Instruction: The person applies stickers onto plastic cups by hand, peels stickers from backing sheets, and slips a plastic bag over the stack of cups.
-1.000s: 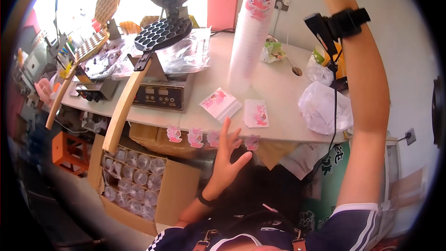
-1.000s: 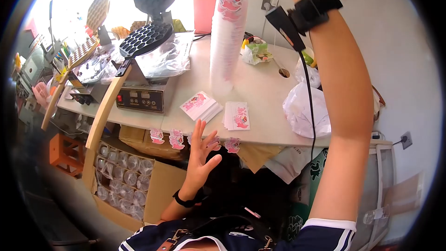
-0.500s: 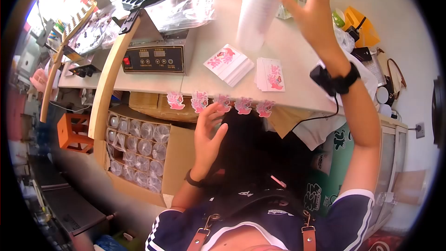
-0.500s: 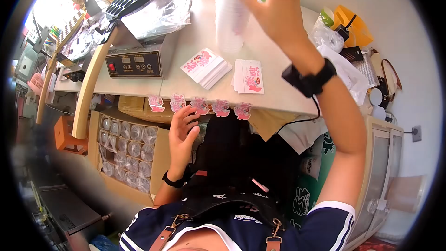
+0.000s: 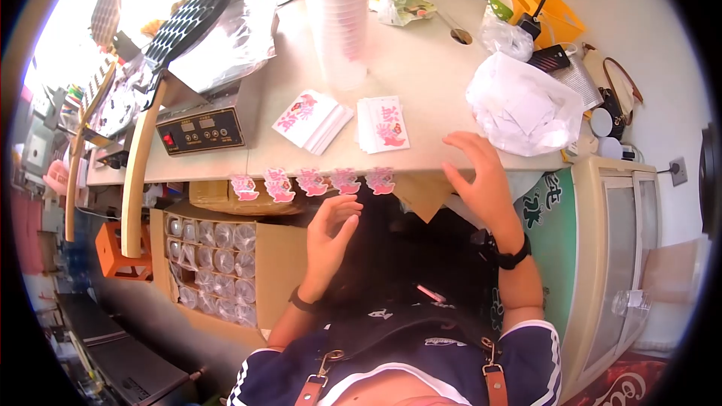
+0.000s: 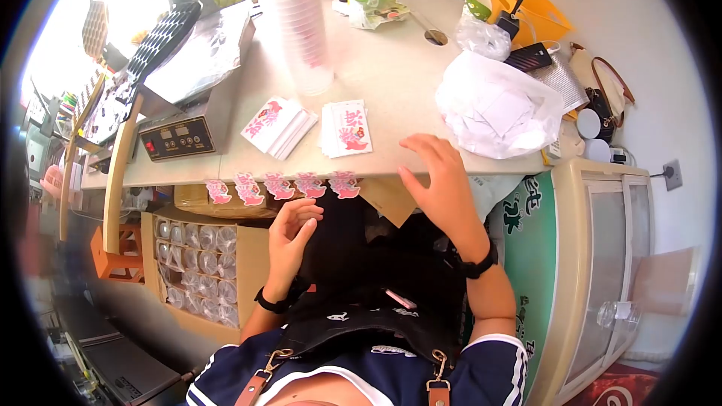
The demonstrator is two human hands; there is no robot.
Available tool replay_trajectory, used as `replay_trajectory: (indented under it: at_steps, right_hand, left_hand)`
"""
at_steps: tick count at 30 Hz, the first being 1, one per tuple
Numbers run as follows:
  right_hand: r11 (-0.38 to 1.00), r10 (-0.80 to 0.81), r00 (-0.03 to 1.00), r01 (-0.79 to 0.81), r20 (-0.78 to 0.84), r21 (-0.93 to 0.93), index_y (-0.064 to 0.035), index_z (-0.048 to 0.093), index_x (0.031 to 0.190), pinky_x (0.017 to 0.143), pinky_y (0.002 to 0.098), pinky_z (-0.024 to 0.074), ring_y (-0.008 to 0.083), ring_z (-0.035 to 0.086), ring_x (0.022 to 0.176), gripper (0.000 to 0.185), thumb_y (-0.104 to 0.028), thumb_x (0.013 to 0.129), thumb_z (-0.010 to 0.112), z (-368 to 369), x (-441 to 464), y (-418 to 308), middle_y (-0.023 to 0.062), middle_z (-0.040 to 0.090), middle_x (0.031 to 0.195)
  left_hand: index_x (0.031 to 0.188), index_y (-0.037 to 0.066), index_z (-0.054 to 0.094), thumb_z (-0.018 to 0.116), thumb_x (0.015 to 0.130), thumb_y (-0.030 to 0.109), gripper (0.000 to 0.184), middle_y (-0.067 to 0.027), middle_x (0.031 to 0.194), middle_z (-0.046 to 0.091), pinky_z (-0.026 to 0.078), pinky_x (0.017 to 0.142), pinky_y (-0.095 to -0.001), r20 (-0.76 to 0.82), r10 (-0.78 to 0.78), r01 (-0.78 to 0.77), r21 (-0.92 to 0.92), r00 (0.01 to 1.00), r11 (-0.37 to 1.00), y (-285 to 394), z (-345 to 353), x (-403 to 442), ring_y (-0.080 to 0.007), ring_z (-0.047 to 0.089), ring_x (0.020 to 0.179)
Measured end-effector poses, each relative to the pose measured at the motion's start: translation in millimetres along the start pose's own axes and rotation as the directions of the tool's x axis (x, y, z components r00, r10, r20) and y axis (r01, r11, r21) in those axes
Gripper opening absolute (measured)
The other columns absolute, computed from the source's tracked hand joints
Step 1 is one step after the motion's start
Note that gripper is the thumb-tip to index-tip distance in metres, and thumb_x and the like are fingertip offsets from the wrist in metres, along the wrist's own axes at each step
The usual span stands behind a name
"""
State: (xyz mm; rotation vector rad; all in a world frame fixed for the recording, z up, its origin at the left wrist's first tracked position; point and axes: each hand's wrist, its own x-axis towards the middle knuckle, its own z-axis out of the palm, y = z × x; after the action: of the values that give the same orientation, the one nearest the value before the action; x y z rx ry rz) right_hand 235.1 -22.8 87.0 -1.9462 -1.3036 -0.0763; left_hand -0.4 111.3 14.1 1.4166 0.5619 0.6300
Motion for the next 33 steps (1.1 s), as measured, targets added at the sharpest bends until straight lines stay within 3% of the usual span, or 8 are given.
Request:
replay_trajectory:
  at_steps: [13, 16, 18, 20, 26, 28, 30, 33]
  right_hand:
    - [0.985, 0.069, 0.994, -0.055, -0.083, 0.160, 0.0003, 0.064, 0.107, 0.093, 0.0352, 0.0471, 0.0280, 0.062, 0.103, 0.024, -0.006, 0.085, 0.065, -57.9, -13.7, 25.1, 0.0153, 0.065, 0.109]
    - [0.984, 0.104, 0.950, -0.054, -0.295, 0.171, 0.0009, 0.066, 0.102, 0.087, 0.0355, 0.0506, 0.0274, 0.067, 0.095, 0.022, -0.012, 0.084, 0.064, -89.7, 56.3, 67.8, 0.0146, 0.070, 0.097]
    - [0.937, 0.270, 0.892, -0.330, -0.364, -0.113, -0.0009, 0.067, 0.107, 0.088, 0.0409, 0.0500, 0.0305, 0.067, 0.099, 0.034, -0.024, 0.081, 0.069, -102.7, 121.6, 126.8, 0.0154, 0.071, 0.100]
    - [0.683, 0.485, 0.811, -0.586, -0.329, -0.437, -0.0047, 0.069, 0.110, 0.089, 0.0475, 0.0484, 0.0349, 0.065, 0.104, 0.047, -0.037, 0.077, 0.074, -103.5, 168.5, 154.4, 0.0163, 0.070, 0.105]
    - [0.502, 0.566, 0.702, -0.709, -0.431, -0.496, -0.0089, 0.068, 0.111, 0.093, 0.0489, 0.0464, 0.0333, 0.061, 0.112, 0.044, -0.037, 0.077, 0.076, -79.1, 207.0, 200.5, 0.0144, 0.068, 0.114]
    - [0.743, 0.512, 0.800, -0.595, -0.312, -0.307, -0.0067, 0.067, 0.100, 0.085, 0.0419, 0.0481, 0.0294, 0.066, 0.100, 0.028, -0.025, 0.079, 0.071, -89.9, 219.7, 196.7, 0.0136, 0.071, 0.102]
    - [0.970, 0.230, 0.933, -0.244, -0.276, -0.014, -0.0032, 0.060, 0.087, 0.071, 0.0294, 0.0443, 0.0174, 0.057, 0.076, 0.016, -0.019, 0.085, 0.060, -102.3, 236.8, 183.8, 0.0053, 0.063, 0.080]
    - [0.933, 0.035, 0.994, 0.006, -0.106, 0.360, -0.0045, 0.055, 0.088, 0.065, 0.0247, 0.0402, 0.0097, 0.045, 0.069, 0.014, -0.018, 0.093, 0.053, -147.1, 228.7, 94.9, -0.0033, 0.049, 0.077]
  left_hand:
    - [0.119, -0.001, 0.057, 0.057, 0.090, -0.003, 0.029, -0.0098, 0.106, 0.067, 0.048, 0.093, -0.0300, 0.121, -0.056, 0.051, 0.040, 0.991, 0.998, 14.3, 37.8, -6.6, -0.0160, 0.063, 0.098]
    - [0.118, -0.001, 0.058, 0.057, 0.090, -0.003, 0.028, -0.0100, 0.106, 0.067, 0.049, 0.092, -0.0300, 0.123, -0.091, 0.090, 0.011, 0.988, 0.996, 9.1, 35.9, -9.1, -0.0161, 0.063, 0.098]
    - [0.117, -0.002, 0.058, 0.057, 0.090, -0.002, 0.027, -0.0109, 0.106, 0.067, 0.049, 0.093, -0.0303, 0.113, -0.084, 0.088, -0.031, 0.990, 0.996, 13.3, 40.1, -6.5, -0.0168, 0.064, 0.098]
    - [0.117, -0.002, 0.057, 0.058, 0.090, -0.002, 0.027, -0.0114, 0.106, 0.067, 0.049, 0.093, -0.0313, 0.140, -0.048, 0.059, -0.073, 0.989, 0.996, 29.0, 47.1, -2.6, -0.0177, 0.063, 0.098]
    - [0.117, -0.004, 0.056, 0.059, 0.090, -0.001, 0.028, -0.0140, 0.105, 0.067, 0.050, 0.092, -0.0339, 0.258, 0.169, -0.137, -0.136, 0.951, 0.981, 86.2, 43.3, 9.6, -0.0206, 0.065, 0.097]
    - [0.116, -0.004, 0.056, 0.059, 0.089, -0.001, 0.027, -0.0139, 0.104, 0.067, 0.050, 0.090, -0.0333, 0.203, 0.221, -0.205, -0.100, 0.954, 0.974, 111.1, 33.8, 17.6, -0.0208, 0.065, 0.096]
    - [0.117, -0.005, 0.056, 0.055, 0.089, -0.005, 0.028, -0.0116, 0.106, 0.067, 0.050, 0.090, -0.0310, 0.116, 0.226, -0.215, -0.101, 0.967, 0.971, 131.7, 25.8, 28.2, -0.0176, 0.065, 0.098]
    - [0.117, -0.004, 0.057, 0.054, 0.090, -0.003, 0.028, -0.0124, 0.110, 0.065, 0.050, 0.089, -0.0319, 0.082, 0.363, -0.350, -0.135, 0.928, 0.927, 142.2, 25.0, 54.1, -0.0173, 0.064, 0.097]
